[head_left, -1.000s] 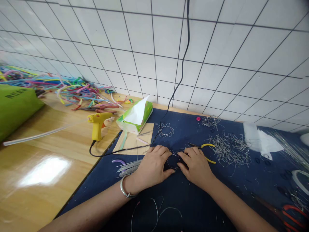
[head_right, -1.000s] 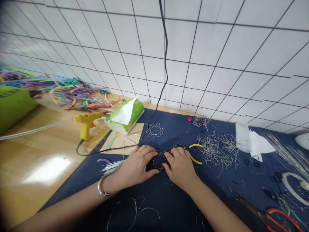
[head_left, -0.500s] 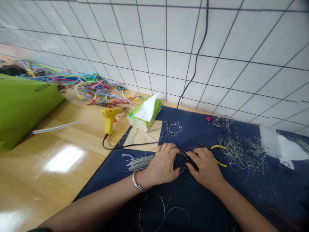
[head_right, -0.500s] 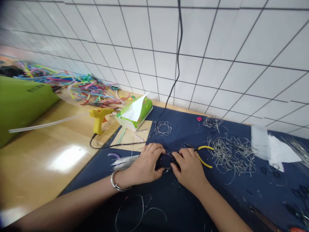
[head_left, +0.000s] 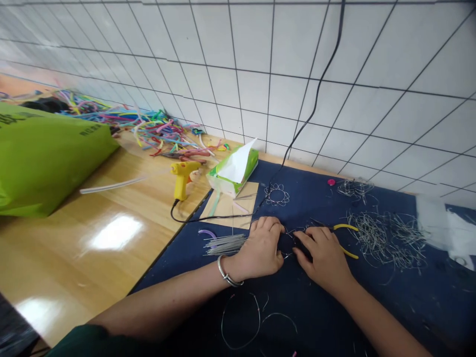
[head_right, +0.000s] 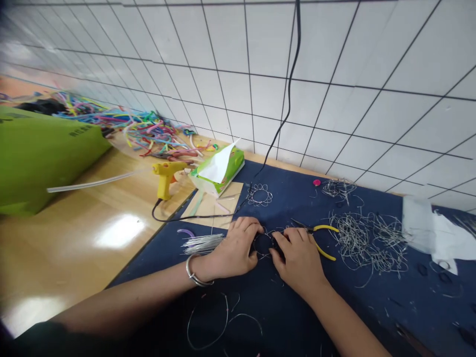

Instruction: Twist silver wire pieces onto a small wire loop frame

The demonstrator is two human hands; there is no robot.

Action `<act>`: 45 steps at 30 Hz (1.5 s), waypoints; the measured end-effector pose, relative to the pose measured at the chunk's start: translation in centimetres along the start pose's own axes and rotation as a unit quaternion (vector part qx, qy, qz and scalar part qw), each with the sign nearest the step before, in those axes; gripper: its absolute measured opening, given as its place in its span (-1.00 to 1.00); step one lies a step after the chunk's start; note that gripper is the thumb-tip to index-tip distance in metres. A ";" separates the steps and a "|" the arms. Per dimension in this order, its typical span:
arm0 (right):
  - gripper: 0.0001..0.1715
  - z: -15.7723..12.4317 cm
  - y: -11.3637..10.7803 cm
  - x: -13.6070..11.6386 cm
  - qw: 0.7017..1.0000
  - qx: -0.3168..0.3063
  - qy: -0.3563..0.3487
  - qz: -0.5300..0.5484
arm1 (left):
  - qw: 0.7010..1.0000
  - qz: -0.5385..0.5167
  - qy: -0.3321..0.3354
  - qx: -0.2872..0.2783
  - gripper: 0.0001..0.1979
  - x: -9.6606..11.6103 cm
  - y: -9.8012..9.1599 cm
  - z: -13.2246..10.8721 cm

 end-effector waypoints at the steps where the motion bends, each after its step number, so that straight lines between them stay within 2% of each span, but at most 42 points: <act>1: -0.66 0.0 0.0 0.0 1.000 -0.005 0.004 -0.001 | 1.000 0.001 0.001 0.000 -0.57 0.0 0.1 0.0; 15: -0.64 -0.3 -0.4 -0.3 0.999 -0.022 0.025 -0.010 | 0.999 0.030 0.016 0.002 -0.54 -0.2 0.9 0.0; 24: -0.64 -0.4 -0.7 -0.1 0.999 -0.023 0.026 0.001 | 0.998 -0.003 0.063 -0.017 -0.53 -0.8 0.0 0.3; 33: -0.56 -0.7 -0.6 0.2 0.999 -0.020 0.027 0.029 | 0.996 0.036 0.074 -0.041 -0.57 -0.5 -0.5 0.3; 45: -0.56 -0.8 -0.5 0.3 0.999 -0.018 0.036 0.024 | 0.994 0.072 0.074 -0.044 -0.64 -0.5 -0.9 0.6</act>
Point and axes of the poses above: each hand's wrist, its own z-axis towards the middle knuckle, its own y-axis out of the palm, x = y × z, the point moved 1 cm from there along z, towards the middle knuckle, and after that the axes turned 7 degrees about x, right-handed, at the moved point
